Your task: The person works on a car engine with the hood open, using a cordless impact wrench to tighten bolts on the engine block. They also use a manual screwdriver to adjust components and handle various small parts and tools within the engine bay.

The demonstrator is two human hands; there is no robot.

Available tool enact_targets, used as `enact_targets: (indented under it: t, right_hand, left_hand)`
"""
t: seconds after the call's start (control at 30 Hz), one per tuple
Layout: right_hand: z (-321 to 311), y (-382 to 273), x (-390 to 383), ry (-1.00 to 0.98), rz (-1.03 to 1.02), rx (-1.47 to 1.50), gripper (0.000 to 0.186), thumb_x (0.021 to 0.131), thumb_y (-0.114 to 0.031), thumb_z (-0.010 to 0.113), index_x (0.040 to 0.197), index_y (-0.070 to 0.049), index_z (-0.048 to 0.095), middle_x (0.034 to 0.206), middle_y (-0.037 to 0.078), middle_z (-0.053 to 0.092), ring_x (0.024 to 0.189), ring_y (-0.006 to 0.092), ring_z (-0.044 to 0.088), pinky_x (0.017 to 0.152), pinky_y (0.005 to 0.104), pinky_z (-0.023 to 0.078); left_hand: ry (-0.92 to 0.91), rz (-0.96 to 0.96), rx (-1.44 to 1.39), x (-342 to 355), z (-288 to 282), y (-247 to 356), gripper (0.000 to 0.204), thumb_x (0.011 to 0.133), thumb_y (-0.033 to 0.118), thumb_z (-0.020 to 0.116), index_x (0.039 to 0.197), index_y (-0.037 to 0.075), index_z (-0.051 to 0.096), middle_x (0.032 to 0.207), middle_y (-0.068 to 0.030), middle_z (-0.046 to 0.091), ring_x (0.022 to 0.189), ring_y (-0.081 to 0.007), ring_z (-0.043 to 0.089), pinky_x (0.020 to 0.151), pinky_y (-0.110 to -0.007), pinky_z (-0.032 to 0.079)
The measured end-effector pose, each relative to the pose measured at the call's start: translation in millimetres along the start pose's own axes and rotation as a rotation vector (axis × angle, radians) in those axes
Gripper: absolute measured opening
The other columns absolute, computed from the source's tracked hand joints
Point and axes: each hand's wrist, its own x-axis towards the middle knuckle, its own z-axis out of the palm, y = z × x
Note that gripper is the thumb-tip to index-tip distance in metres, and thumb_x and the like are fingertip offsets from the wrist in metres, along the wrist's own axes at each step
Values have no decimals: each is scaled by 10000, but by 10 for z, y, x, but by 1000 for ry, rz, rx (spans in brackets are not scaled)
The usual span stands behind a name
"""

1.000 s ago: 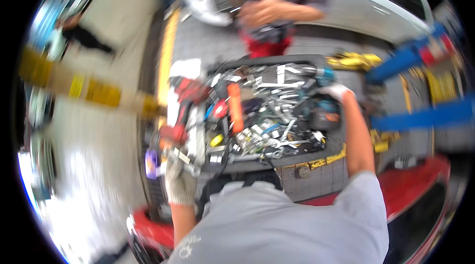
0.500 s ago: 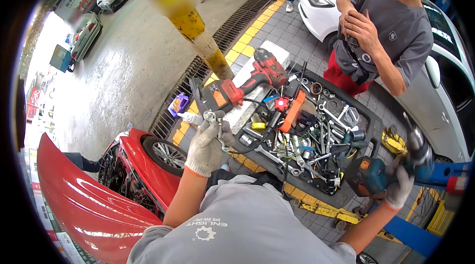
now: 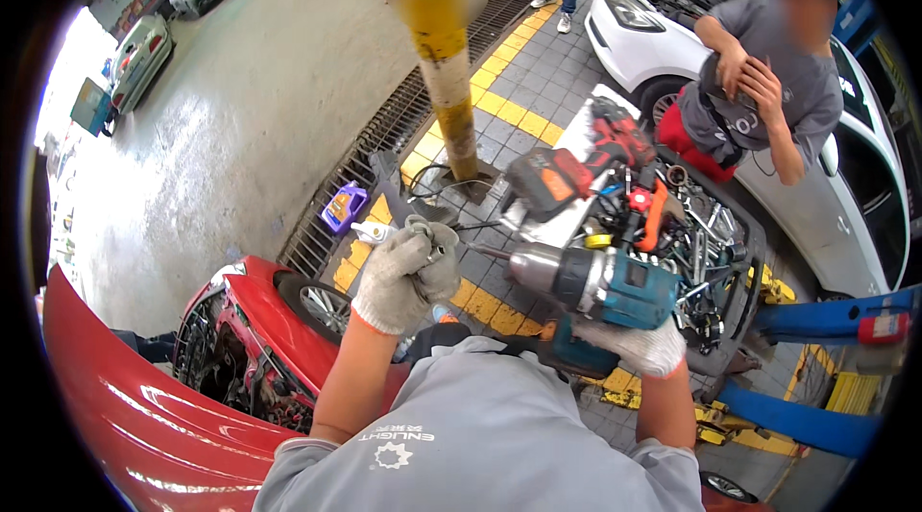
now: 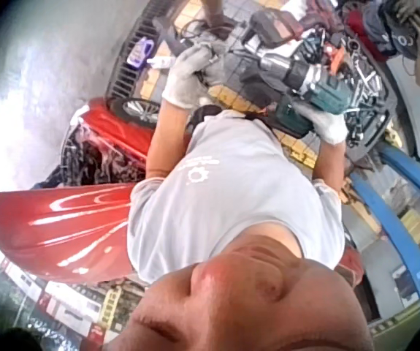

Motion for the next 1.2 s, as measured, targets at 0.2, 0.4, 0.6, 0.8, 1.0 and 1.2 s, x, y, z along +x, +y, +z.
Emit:
enact_targets:
  t: [0.2,0.4,0.6,0.8,1.0,1.2]
  right_hand:
    - [1092,-690,529,-248,205,453,368,777,1,824,1130,-46,728,965,30,758,755,92,666,664,270,560]
    - [1838,-1236,1177,-534,191,255,383,758,-81,856,1114,-31,724,930,70,759,749,136,689,661,305,567]
    - [2628,-1759,1999,-936,228,49,211,784,-117,787,960,-14,732,742,50,672,647,139,628,593,310,501]
    - [3592,-1975,2748,-1308,354,179,164,839,-90,728,979,-5,720,715,29,624,578,103,545,538,270,432]
    - [4654,-2491,3226,-1637,159,-85,164,856,-175,744,934,-36,706,738,34,652,637,112,576,588,301,462]
    - [5638,-2629,3264,-1746,-706,-278,383,855,-297,825,1160,-91,721,1059,97,742,904,247,702,807,364,557]
  left_hand:
    - [85,71,66,-501,-699,843,351,904,154,620,1148,-98,618,687,-24,497,558,-126,424,529,-296,348]
    - [283,151,164,-1130,-1254,1413,274,855,76,589,1058,-76,694,696,-4,520,565,-86,415,518,-264,320]
    - [572,52,693,-1546,-1628,1974,265,898,121,680,1110,-9,767,896,-40,724,795,-104,632,745,-248,508]
    - [796,342,638,-1658,-2145,2014,264,819,12,669,1059,-21,775,904,-51,752,776,-79,637,713,-243,516]
    - [942,634,-20,-1794,-2761,2020,182,912,131,596,952,-25,680,762,-12,598,609,-85,518,545,-227,395]
    - [1112,716,-154,-2207,-3136,2050,205,986,200,586,997,13,668,808,-39,623,617,-98,554,525,-240,427]
